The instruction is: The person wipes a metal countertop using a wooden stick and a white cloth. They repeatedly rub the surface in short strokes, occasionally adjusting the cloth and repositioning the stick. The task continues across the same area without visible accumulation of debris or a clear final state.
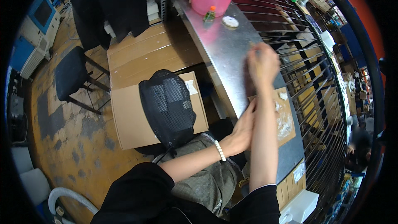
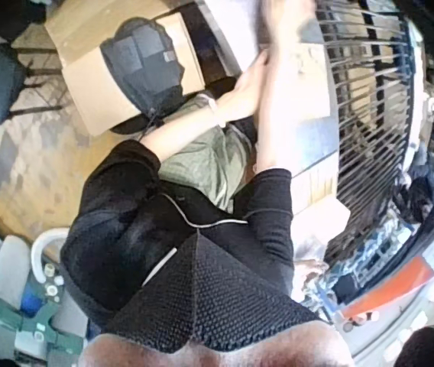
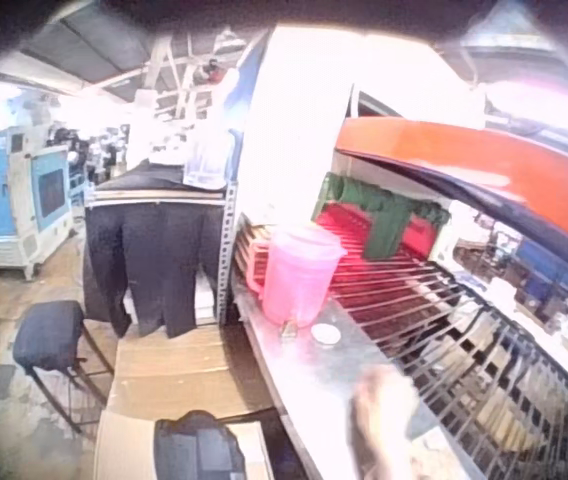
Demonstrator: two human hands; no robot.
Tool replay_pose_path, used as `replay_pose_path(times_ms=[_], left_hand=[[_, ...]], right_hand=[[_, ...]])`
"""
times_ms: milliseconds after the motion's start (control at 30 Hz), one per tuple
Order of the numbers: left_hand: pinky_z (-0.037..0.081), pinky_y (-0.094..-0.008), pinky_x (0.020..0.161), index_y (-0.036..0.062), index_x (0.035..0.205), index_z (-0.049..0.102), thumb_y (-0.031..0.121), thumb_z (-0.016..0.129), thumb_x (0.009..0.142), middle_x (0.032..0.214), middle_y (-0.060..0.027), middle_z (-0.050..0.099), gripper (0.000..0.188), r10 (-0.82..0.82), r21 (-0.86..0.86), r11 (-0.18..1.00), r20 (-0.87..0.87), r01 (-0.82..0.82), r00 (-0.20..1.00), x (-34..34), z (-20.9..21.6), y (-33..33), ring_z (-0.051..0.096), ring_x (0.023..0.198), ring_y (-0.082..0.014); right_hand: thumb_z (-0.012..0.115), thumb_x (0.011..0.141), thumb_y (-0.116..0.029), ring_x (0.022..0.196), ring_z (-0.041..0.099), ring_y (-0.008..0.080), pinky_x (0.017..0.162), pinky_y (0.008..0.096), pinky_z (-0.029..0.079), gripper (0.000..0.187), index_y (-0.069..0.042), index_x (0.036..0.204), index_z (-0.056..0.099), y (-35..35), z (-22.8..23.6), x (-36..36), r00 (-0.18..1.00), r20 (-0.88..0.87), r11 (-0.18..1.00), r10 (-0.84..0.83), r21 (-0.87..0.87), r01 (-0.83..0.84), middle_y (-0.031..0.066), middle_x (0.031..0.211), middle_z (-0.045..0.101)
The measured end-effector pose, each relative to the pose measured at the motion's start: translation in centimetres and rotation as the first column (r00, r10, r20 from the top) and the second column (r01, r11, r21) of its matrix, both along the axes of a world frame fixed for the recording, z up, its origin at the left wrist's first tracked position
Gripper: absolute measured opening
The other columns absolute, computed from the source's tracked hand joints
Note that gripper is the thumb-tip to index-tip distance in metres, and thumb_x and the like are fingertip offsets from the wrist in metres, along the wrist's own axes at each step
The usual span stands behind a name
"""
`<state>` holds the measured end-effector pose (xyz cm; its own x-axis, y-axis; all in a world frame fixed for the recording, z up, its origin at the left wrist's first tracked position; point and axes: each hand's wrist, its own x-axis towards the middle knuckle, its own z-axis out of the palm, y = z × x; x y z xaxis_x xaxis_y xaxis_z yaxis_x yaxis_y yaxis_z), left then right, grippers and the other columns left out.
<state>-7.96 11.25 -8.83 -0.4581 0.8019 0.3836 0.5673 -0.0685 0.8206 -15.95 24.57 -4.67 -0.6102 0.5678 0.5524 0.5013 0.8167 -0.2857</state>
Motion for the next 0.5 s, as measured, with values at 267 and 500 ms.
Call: replay_pose_path(times_ms=[267,500], left_hand=[[0.009,-0.0581,0.123,-0.0066,0.136,0.054,0.035,0.058,0.081,0.141,-0.0258,0.051,0.069,-0.066,-0.205,0.975,-0.631,-0.085,0.773,0.2,0.8,0.0,0.032,0.144,-0.0412],[0.009,-0.0594,0.123,-0.0052,0.133,0.058,0.035,0.059,0.081,0.139,-0.0257,0.054,0.066,-0.038,-0.151,0.986,-0.627,-0.074,0.778,0.0,0.0,0.2,0.034,0.143,-0.042]], right_hand=[[0.063,0.087,-0.016,0.091,0.069,0.0391,0.079,0.0467,0.054,0.012,-0.008,0.088,0.071,5.0,-2.1,4.6,0.987,0.022,0.987,-0.162,-0.01,0.162,0.014,0.099,0.071],[0.064,0.087,-0.015,0.1,0.067,0.0376,0.085,0.0449,0.052,0.012,-0.012,0.093,0.074,4.9,-2.8,3.7,0.999,0.017,0.997,-0.034,-0.063,0.035,0.0122,0.104,0.071]])
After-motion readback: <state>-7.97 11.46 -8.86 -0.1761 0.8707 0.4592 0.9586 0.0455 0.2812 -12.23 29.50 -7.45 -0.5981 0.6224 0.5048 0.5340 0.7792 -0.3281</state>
